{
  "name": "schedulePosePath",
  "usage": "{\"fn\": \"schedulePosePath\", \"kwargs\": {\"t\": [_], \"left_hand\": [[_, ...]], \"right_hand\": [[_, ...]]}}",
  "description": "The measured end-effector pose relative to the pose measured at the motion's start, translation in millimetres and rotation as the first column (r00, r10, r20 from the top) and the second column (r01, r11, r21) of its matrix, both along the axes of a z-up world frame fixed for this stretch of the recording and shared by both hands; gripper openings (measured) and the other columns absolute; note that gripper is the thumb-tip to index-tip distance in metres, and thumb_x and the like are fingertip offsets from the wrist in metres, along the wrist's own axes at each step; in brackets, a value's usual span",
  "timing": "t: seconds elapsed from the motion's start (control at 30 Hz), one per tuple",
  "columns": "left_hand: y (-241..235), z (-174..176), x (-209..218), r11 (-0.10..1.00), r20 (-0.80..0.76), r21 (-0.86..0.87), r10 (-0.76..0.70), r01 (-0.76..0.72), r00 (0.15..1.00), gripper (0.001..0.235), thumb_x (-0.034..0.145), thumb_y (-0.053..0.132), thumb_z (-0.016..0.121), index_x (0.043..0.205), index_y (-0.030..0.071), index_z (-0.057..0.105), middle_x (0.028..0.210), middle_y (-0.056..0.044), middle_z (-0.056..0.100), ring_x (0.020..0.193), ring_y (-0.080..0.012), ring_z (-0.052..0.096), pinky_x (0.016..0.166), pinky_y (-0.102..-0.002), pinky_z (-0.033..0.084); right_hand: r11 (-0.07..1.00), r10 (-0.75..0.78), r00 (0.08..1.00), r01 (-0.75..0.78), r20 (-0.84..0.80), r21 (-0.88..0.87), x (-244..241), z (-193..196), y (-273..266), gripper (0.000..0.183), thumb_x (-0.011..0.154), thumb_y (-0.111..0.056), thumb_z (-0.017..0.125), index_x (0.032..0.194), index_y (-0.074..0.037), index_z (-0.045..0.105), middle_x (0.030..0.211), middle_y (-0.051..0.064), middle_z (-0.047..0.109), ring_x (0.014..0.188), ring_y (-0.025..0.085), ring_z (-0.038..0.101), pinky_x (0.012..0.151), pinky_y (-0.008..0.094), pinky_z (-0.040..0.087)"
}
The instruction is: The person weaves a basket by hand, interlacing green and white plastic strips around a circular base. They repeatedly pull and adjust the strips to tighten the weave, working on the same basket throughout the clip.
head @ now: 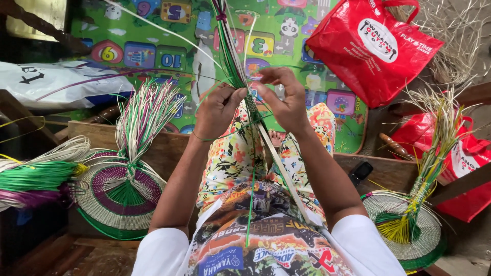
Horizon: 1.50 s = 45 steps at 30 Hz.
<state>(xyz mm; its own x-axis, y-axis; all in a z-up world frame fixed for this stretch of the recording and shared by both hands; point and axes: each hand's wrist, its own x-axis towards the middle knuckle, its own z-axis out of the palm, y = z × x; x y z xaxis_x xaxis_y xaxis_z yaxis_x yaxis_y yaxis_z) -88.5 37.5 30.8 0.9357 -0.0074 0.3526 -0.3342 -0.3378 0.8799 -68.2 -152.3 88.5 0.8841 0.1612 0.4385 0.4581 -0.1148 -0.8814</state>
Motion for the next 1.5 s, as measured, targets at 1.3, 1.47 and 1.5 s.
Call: {"fn": "schedulePosePath", "kwargs": {"t": [1.3, 1.47, 1.5], "left_hand": [[14.5, 47.8, 10.2, 0.942, 0.189, 0.325, 0.023, -0.085, 0.982, 0.056, 0.109, 0.041, 0.063, 0.066, 0.005, 0.06, 0.064, -0.013, 0.054, 0.049, -0.029, 0.057, 0.05, -0.036, 0.046], [7.8, 107.2, 31.8, 0.982, 0.331, 0.184, -0.031, -0.032, 0.943, 0.042, 0.105, 0.026, 0.072, 0.07, 0.006, 0.06, 0.064, -0.011, 0.049, 0.056, -0.0262, 0.056, 0.058, -0.031, 0.045], [5.1, 105.8, 39.9, 0.991, 0.415, 0.132, -0.031, -0.027, 0.909, 0.037, 0.101, 0.022, 0.077, 0.072, 0.006, 0.063, 0.062, -0.013, 0.048, 0.059, -0.0315, 0.059, 0.06, -0.033, 0.047]], "right_hand": [[0.736, 0.59, 0.637, -0.677, -0.495, 0.005, 41.0, -15.4, -5.2, 0.024, 0.094, -0.011, 0.076, 0.118, -0.004, 0.074, 0.104, 0.01, 0.077, 0.105, 0.02, 0.066, 0.103, 0.043, 0.049], [0.89, 0.188, 0.98, -0.201, -0.071, -0.409, 30.3, 19.9, -4.5, 0.034, 0.096, -0.041, 0.077, 0.1, -0.008, 0.071, 0.084, 0.012, 0.071, 0.088, 0.031, 0.07, 0.101, 0.052, 0.045], [0.871, 0.046, 0.985, 0.042, 0.167, -0.489, 26.9, 25.9, -1.9, 0.048, 0.099, -0.056, 0.072, 0.1, -0.008, 0.07, 0.081, 0.012, 0.069, 0.085, 0.035, 0.071, 0.11, 0.056, 0.04]]}}
